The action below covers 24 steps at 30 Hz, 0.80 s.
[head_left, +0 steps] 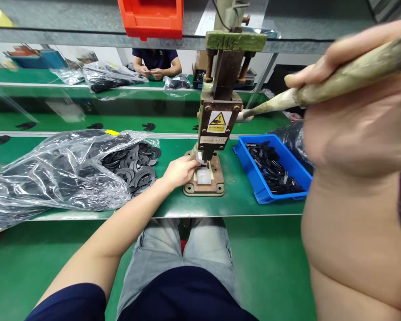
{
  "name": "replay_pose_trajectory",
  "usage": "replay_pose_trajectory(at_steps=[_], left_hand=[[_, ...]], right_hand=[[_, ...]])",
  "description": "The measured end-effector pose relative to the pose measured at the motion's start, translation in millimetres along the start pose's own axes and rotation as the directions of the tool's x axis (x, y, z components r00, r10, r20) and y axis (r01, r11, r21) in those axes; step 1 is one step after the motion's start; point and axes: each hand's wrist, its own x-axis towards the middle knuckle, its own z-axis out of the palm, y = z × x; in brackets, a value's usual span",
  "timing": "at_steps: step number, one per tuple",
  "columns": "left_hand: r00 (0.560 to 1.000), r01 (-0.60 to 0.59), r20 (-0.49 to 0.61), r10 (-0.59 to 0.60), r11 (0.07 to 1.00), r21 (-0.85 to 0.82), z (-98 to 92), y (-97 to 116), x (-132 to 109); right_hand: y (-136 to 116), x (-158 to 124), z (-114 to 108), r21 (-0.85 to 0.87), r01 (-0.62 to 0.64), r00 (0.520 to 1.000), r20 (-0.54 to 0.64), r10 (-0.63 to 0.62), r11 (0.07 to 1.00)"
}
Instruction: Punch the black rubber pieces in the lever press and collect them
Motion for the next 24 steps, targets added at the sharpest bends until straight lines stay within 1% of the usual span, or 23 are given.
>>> replay_pose_trajectory(at_steps=[2,3,5,7,9,11,13,15,17,19,20,21,22,24], left_hand=[[0.999,-0.022,0.026,0.022,0.999,0.025,-0.6,3,0],[0.999,-0.034,0.034,0.033,0.999,0.024,-0.9,3,1],[0.998,-0.049,0.032,0.049,0.999,0.003,-1.2,3,1],[0.998,-0.053,0.02,0.054,0.998,-0.03,-1.4,2,1],[0.999,-0.051,0.014,0.052,0.997,-0.057,-1.5,3,1],[0.998,-0.055,0.026,0.057,0.996,-0.07,-2.6,5,1],[0.997,-0.061,0.043,0.064,0.996,-0.069,-6.1,5,1],[0.997,-0.056,0.053,0.059,0.997,-0.052,-14.9,-3,1],[0.998,0.0,0.059,-0.001,1.0,0.014,-30.5,-21,-1],[0.99,0.12,0.059,-0.128,0.985,0.127,-51.2,-51,-3],[0.977,0.191,0.058,-0.205,0.964,0.184,-61.7,-68,-2],[0.954,0.276,0.05,-0.295,0.933,0.23,-71.4,-85,-1],[0.921,0.357,0.062,-0.385,0.896,0.265,-79.4,-101,1],[0.824,0.501,0.103,-0.557,0.802,0.324,-88.1,-127,8]], right_hand=[[-2,-6,12,0.075,-0.05,0.996,-0.065,0.055,0.996],[-1,-14,17,0.105,-0.041,0.994,-0.1,0.052,0.994],[0,-40,25,0.098,0.011,0.989,-0.146,0.003,0.995],[2,-72,29,0.047,0.028,0.988,-0.153,-0.021,0.999],[4,-103,30,-0.052,0.019,0.991,-0.132,-0.026,0.998],[8,-126,29,-0.142,0.013,0.991,-0.128,-0.032,0.99],[12,-139,28,-0.182,0.006,0.988,-0.153,-0.035,0.983],[16,-142,29,-0.188,-0.001,0.984,-0.177,-0.033,0.982],[19,-142,30,-0.189,-0.008,0.978,-0.206,-0.032,0.982],[20,-141,33,-0.193,-0.022,0.969,-0.245,-0.027,0.981],[22,-141,35,-0.188,-0.02,0.962,-0.27,-0.032,0.982],[23,-141,36,-0.178,-0.01,0.956,-0.291,-0.043,0.984],[24,-141,38,-0.164,0.004,0.948,-0.313,-0.056,0.986],[27,-142,42,-0.145,0.027,0.935,-0.346,-0.076,0.989]])
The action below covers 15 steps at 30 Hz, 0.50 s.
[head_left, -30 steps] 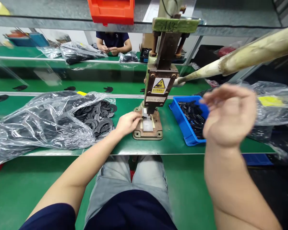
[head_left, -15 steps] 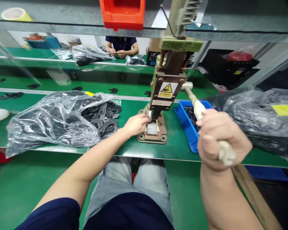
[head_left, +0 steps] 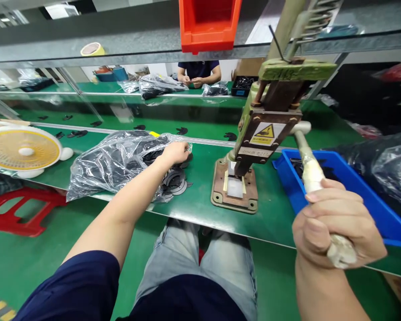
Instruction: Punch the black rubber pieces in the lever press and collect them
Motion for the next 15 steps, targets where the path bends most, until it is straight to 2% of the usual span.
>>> replay_pose_trajectory(at_steps=[3,8,12,15], left_hand=[[0.986,0.129,0.1,-0.137,0.988,0.084,5.8,-2,20],[0.981,0.142,0.105,-0.161,0.975,0.169,29.1,26,33],[0.972,0.182,0.148,-0.184,0.983,0.029,39.3,41,36],[0.976,0.137,0.18,-0.12,0.987,-0.086,42.7,50,31]], right_hand=[[1,-1,2,-0.002,-0.01,1.0,-0.028,0.01,1.0],[-3,1,-4,-0.026,-0.022,0.997,0.067,0.024,0.999],[-5,1,-7,-0.026,-0.007,0.996,0.093,0.009,1.0],[-4,0,-6,-0.012,-0.004,0.996,0.089,0.005,1.0]])
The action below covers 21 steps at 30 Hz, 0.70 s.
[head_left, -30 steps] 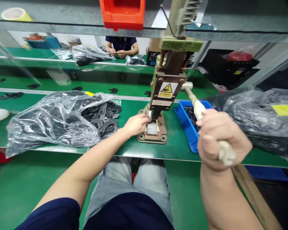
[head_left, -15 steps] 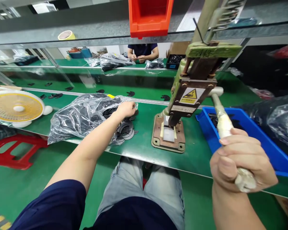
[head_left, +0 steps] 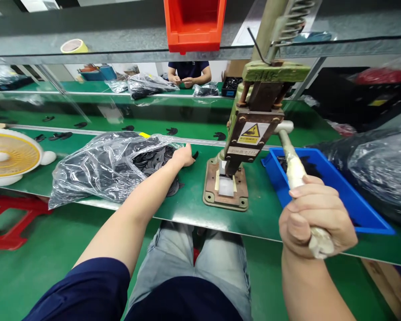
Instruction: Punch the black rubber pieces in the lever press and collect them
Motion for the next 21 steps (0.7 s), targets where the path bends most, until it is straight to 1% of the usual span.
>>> replay_pose_trajectory(at_steps=[1,3,5,6,8,10,12,14,18,20,21], left_hand=[[0.999,-0.048,-0.011,0.048,0.999,-0.017,1.6,3,-4],[0.987,-0.147,-0.069,0.142,0.987,-0.06,4.3,8,-13],[0.975,-0.207,-0.119,0.187,0.96,-0.191,6.1,13,-25],[0.976,-0.21,-0.113,0.184,0.932,-0.297,6.6,15,-32],[0.983,-0.173,-0.037,0.18,0.84,-0.514,7.0,19,-45],[0.975,-0.149,0.03,0.218,0.756,-0.638,6.8,24,-59],[0.959,-0.162,0.059,0.279,0.704,-0.692,6.6,29,-70],[0.953,-0.138,0.071,0.295,0.632,-0.763,6.7,35,-79],[0.971,0.008,0.103,0.216,0.399,-0.917,9.4,50,-88],[0.96,0.065,0.149,0.237,0.328,-0.942,11.7,58,-89],[0.952,0.085,0.171,0.255,0.317,-0.945,12.8,61,-89]], right_hand=[[0,0,0,-0.001,-0.002,1.0,0.004,0.002,1.0],[0,0,0,-0.004,-0.002,1.0,0.015,0.002,1.0],[0,-1,0,0.001,0.006,1.0,0.025,-0.006,1.0],[-1,-1,-1,0.006,0.01,1.0,0.029,-0.01,1.0],[-1,-1,-1,0.011,0.011,0.999,0.031,-0.011,1.0],[-2,-1,0,0.009,0.011,1.0,0.026,-0.011,1.0],[-3,-1,0,0.008,0.005,1.0,0.025,-0.005,1.0],[-3,-1,0,0.014,0.002,0.999,0.036,-0.003,1.0],[-4,-1,-1,0.027,0.006,0.999,0.051,-0.008,1.0],[-3,-1,-1,0.033,0.009,0.999,0.053,-0.011,0.999],[-3,-1,-1,0.035,0.011,0.998,0.055,-0.013,0.999]])
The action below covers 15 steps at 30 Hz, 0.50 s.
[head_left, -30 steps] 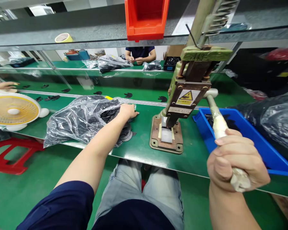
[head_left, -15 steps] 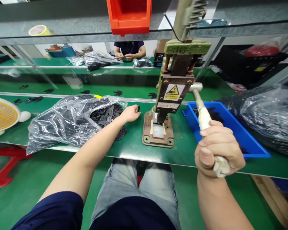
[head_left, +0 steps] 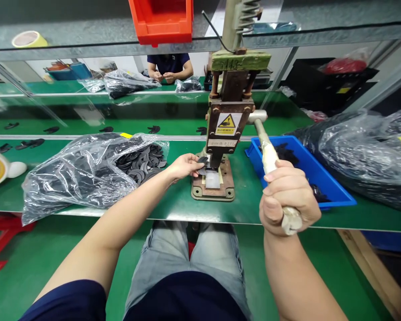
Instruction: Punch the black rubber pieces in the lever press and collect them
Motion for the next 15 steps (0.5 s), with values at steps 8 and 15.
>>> replay_pose_trajectory(at_steps=[8,15], left_hand=[[0.995,0.092,0.021,-0.094,0.991,0.095,17.1,0,12],[0.983,0.177,-0.005,-0.183,0.948,0.263,25.4,12,25]], right_hand=[[0,-1,1,0.011,0.013,1.0,-0.008,-0.013,1.0],[0,-3,3,0.001,-0.002,0.999,-0.041,0.002,1.0]])
